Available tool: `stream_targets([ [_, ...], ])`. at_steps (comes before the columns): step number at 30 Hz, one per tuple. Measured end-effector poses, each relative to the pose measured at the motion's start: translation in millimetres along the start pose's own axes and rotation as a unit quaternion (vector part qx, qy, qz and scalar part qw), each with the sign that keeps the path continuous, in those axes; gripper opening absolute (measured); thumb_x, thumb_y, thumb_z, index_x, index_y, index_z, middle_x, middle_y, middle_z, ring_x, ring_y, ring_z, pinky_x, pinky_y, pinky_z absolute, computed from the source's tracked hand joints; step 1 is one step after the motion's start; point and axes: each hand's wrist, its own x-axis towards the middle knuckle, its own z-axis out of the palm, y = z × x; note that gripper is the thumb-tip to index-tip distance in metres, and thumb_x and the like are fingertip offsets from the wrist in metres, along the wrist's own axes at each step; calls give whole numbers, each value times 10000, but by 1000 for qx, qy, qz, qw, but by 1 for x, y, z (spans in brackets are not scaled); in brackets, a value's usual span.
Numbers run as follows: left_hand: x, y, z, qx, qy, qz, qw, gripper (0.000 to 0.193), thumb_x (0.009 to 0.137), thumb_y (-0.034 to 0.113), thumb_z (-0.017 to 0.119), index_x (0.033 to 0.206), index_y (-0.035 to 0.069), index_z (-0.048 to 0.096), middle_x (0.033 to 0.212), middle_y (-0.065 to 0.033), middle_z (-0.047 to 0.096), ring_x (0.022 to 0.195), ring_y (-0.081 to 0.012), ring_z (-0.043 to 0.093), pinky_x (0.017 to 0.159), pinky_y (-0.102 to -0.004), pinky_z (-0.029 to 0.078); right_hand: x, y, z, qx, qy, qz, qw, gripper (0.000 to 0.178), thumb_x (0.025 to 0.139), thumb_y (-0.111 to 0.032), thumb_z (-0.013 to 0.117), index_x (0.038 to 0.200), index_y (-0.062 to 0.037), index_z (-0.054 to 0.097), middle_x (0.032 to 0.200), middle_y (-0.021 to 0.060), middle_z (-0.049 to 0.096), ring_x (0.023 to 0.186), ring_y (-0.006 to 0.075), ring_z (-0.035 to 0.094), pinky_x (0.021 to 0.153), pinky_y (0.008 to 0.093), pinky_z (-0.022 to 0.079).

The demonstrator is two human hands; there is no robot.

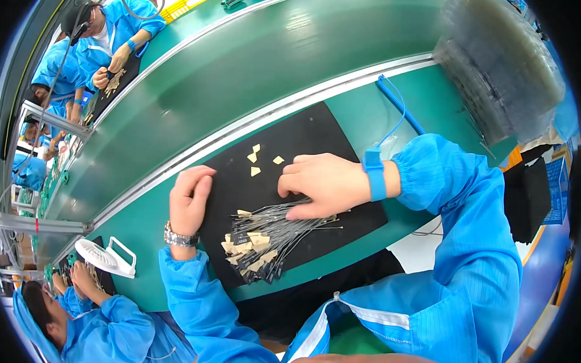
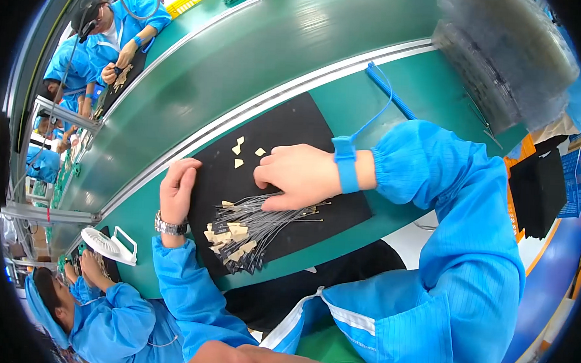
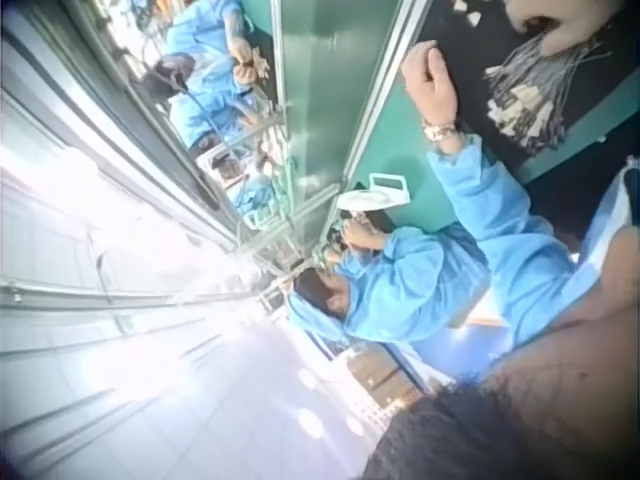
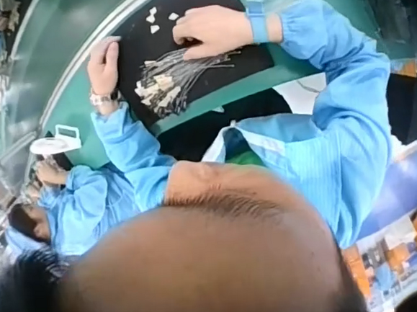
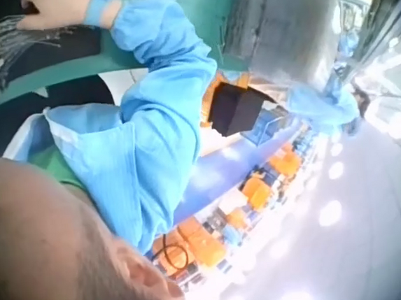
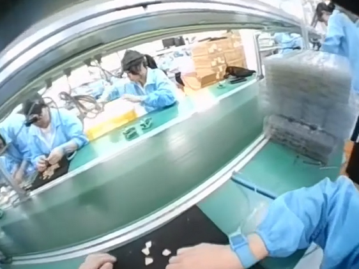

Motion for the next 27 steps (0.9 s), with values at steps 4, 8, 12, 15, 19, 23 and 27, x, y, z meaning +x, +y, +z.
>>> stream_targets([
  [4, 4, 33, 2, -25, -194, 47, 980, 105, 816, 80, 675, 904, 40, 715, 908, -76, 689, 900, -241, 596, 813, -354, 480, 13, -1, 5, 36, -51, 23, 998, 225, 831, -298, 708, 891, -93, 638, 819, 39, 616, 830, 243, 582, 699, 378, 493],
  [8, 0, 44, 1, -17, -259, 53, 964, 106, 772, 81, 714, 877, 62, 719, 900, -53, 675, 903, -241, 587, 818, -357, 482, 15, 4, 8, 93, -51, 38, 994, 185, 843, -250, 689, 855, -73, 635, 796, 57, 641, 825, 248, 612, 710, 392, 496],
  [12, 0, 37, 1, -31, -269, 43, 962, 98, 804, 67, 695, 899, 48, 707, 868, -56, 673, 848, -233, 595, 769, -345, 488, 18, 6, 6, 122, -48, 46, 990, 168, 848, -214, 680, 862, -57, 623, 776, 78, 638, 784, 261, 622, 688, 394, 493],
  [15, 0, 43, 1, -53, -256, -16, 965, 115, 823, 54, 676, 935, 34, 697, 857, -70, 670, 829, -232, 597, 748, -337, 487, 17, 5, -2, 195, 1, 27, 980, 115, 847, -143, 655, 852, -41, 602, 738, 105, 629, 708, 301, 629, 653, 404, 485],
  [19, 1, 43, 2, -64, -265, -23, 962, 142, 843, 49, 656, 979, 22, 685, 862, -92, 665, 830, -232, 598, 743, -329, 481, 20, 8, 0, 212, 67, 4, 975, 82, 859, -101, 655, 889, -41, 609, 798, 110, 619, 728, 276, 618, 664, 372, 493],
  [23, 0, 42, 0, -63, -245, 41, 967, 145, 827, 26, 661, 972, 21, 676, 894, -92, 662, 839, -238, 600, 745, -329, 480, 23, 9, 2, 220, 138, -18, 966, 84, 864, -99, 656, 897, -37, 609, 802, 110, 617, 737, 267, 616, 667, 369, 495],
  [27, 1, 46, 4, -88, -161, 24, 983, 149, 791, -46, 656, 931, 5, 651, 939, -80, 658, 877, -223, 610, 749, -315, 488, 23, 12, 0, 197, 168, -4, 966, 101, 874, -106, 655, 907, -24, 607, 805, 103, 611, 717, 241, 594, 647, 348, 486],
])
